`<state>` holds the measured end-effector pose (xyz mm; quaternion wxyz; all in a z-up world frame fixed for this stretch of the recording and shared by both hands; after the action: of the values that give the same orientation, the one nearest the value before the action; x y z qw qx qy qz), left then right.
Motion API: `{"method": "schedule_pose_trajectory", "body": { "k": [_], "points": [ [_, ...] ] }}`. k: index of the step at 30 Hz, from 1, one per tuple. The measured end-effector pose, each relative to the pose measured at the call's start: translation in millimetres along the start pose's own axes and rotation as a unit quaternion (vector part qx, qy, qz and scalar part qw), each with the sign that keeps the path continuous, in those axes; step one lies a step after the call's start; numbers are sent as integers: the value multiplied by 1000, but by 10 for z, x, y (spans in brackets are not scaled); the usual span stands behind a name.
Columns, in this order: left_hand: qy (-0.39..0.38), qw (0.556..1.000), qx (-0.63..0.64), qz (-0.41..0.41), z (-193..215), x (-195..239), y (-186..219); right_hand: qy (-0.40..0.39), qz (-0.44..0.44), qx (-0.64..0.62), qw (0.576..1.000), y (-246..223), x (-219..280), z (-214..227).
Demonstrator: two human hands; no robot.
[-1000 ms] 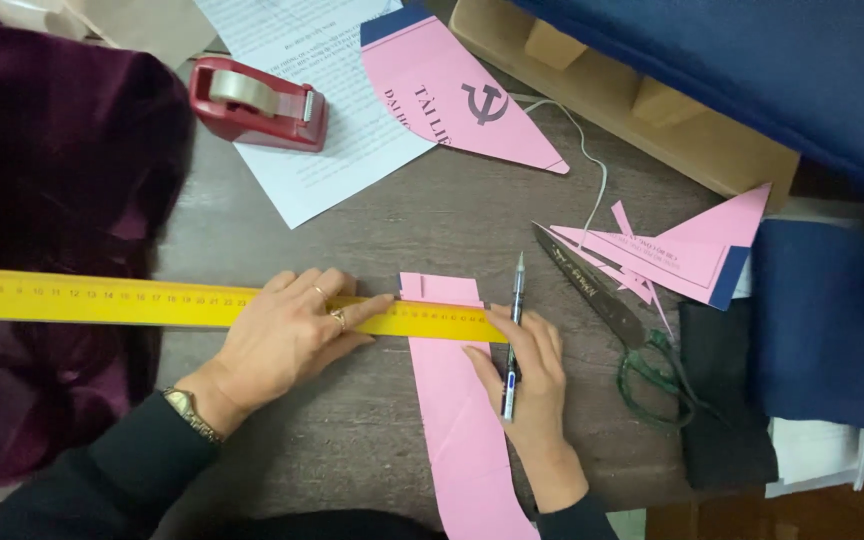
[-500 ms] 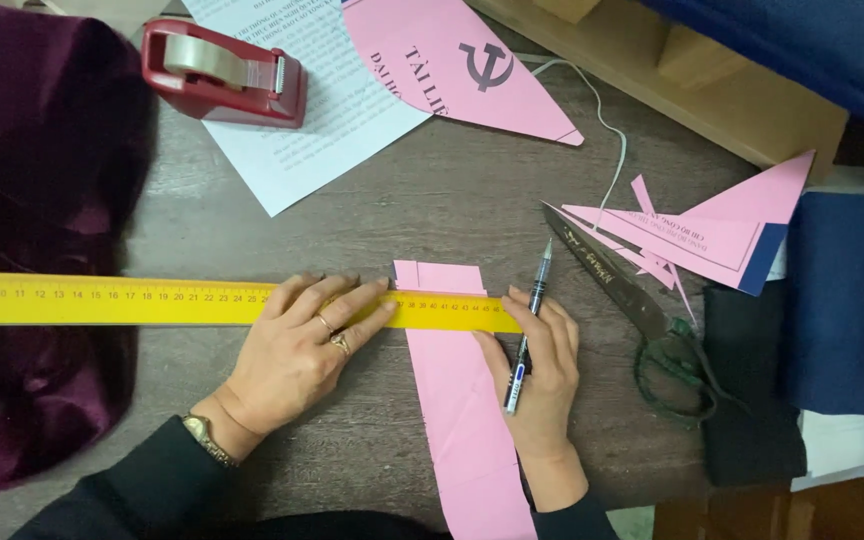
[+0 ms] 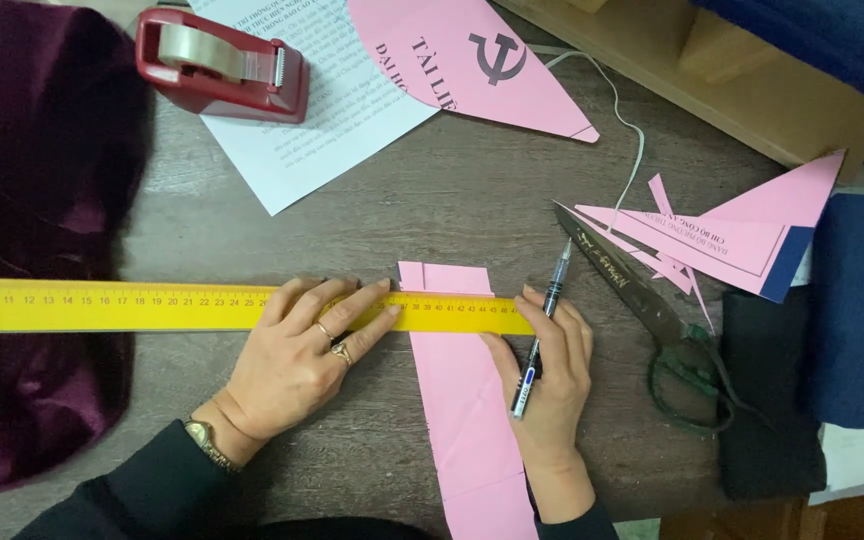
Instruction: The person cuts a pink paper sheet with scissors, measures and marks it with a ruler and pen, then folds and tapes the pieces together to form a paper craft.
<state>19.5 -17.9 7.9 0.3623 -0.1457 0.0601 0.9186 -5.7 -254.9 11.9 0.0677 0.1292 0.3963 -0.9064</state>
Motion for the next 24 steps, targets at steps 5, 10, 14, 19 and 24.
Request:
{"method": "schedule_pose_trajectory", "body": {
  "k": [5,10,14,19,24],
  "points": [
    [6,1000,4,1,29,-27,1,1,2,-3,1000,-7,-11,2],
    [6,1000,2,0,32,-27,-4,11,8,-3,1000,-17,-29,-1],
    [5,1000,3,-1,27,-26,1,5,7,-8,1000,-5,-21,-2],
    [5,1000,1,-3,21,-13,2,10,11,-8,1000,-14,-31,-2],
    [7,1000,-1,-3,23,-12,1,10,7,3,1000,-12,-32,-2]
  ]
}}
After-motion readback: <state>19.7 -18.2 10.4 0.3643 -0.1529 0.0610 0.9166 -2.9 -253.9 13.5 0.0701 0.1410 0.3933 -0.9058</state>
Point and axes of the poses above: each hand's wrist, its own x-axis away from the middle knuckle, its own z-axis out of the back of the hand, y = z × x, the point moved 3 cm from there along -x, towards the middle knuckle, and after that the axes turned 13 degrees about -x, right-handed, at the moved point
